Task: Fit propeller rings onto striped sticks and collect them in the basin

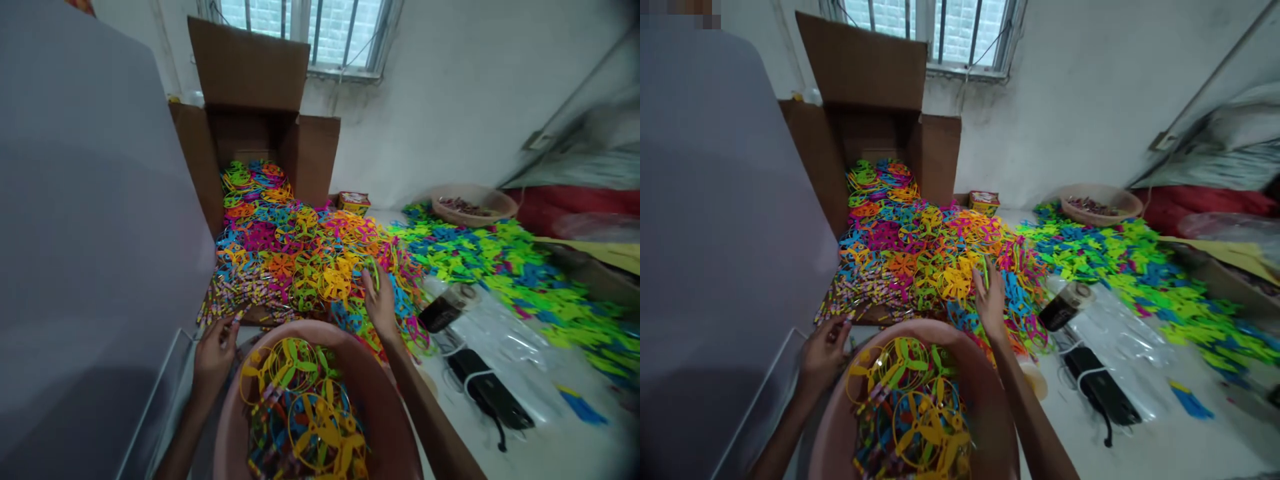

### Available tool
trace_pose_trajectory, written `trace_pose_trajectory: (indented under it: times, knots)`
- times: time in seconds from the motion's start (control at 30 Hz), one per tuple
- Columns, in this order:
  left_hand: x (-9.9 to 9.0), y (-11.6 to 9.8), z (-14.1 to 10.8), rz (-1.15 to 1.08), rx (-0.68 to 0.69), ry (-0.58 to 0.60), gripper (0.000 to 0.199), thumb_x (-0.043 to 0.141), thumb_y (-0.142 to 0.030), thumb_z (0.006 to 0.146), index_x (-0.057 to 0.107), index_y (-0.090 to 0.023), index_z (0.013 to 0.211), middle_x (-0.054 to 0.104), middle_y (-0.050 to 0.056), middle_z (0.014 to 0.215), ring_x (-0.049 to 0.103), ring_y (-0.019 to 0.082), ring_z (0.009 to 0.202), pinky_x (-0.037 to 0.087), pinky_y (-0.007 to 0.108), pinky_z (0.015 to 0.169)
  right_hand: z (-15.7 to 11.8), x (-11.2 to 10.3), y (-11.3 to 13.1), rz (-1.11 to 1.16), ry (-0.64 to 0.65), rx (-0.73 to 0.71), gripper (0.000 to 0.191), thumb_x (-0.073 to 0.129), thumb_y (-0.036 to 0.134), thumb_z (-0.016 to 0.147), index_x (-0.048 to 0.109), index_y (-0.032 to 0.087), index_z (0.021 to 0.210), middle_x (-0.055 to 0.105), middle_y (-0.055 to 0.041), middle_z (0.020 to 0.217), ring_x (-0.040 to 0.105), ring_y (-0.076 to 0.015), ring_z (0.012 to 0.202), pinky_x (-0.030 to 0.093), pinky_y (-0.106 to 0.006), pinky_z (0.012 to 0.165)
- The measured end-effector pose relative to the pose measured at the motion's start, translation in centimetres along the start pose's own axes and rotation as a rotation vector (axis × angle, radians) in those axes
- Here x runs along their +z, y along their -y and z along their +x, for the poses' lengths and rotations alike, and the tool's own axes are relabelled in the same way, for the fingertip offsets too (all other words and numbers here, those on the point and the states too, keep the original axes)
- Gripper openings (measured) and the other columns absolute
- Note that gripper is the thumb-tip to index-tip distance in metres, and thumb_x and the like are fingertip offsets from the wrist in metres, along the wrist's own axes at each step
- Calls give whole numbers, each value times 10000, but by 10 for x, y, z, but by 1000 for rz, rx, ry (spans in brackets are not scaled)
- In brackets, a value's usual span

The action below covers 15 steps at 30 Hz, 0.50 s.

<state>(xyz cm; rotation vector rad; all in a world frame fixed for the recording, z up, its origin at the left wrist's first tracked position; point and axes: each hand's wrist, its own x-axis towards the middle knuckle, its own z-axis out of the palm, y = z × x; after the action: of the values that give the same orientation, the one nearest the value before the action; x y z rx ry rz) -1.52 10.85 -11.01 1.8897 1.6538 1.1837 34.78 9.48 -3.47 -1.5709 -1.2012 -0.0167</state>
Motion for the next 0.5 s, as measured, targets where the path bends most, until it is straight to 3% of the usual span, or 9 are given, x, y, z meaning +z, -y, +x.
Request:
trace_pose_trajectory:
  times: [0.07, 0.13, 0.23, 0.37, 0.5]
  knots:
    - [-13, -20, -3, -137, -81, 7, 402, 536, -517, 938, 671, -185, 1117, 727, 55, 886, 692, 217, 725, 574, 325, 694, -5, -3, 32, 321, 45, 197, 565, 500, 665, 935, 676, 223, 1241, 731, -127, 1212, 672, -308, 1143, 503, -490, 1019]
    - [-26, -47, -10, -246, -107, 56, 429, 555, -517, 945, 654, -188, 1202, 730, 57, 923, 698, 210, 779, 570, 305, 717, -16, -8, 63, 617, 198, 437, 502, 575, 662, 903, 706, 261, 1174, 768, -85, 1121, 723, -301, 1042, 573, -465, 911]
    - [-41, -90, -23, -392, -87, 135, 369, 568, -480, 963, 681, -193, 1168, 730, 76, 1076, 694, 208, 958, 554, 282, 820, -38, -14, 98, 932, 460, 684, 503, 692, 636, 836, 709, 268, 1177, 787, -77, 1059, 762, -314, 914, 622, -467, 772]
    - [-48, -128, -39, -533, -82, 214, 289, 580, -421, 977, 711, -206, 1117, 732, 67, 1125, 674, 204, 1069, 527, 263, 902, -69, -15, 118, 1066, 621, 816, 402, 771, 533, 815, 738, 249, 1098, 795, -76, 1037, 770, -303, 905, 633, -443, 774]
    - [-46, -141, -55, -659, -110, 223, 241, 597, -395, 973, 708, -198, 1054, 750, 64, 1038, 702, 192, 964, 546, 258, 842, -88, -11, 132, 1108, 668, 886, 217, 805, 424, 811, 759, 249, 931, 805, -51, 1005, 758, -285, 993, 618, -432, 875]
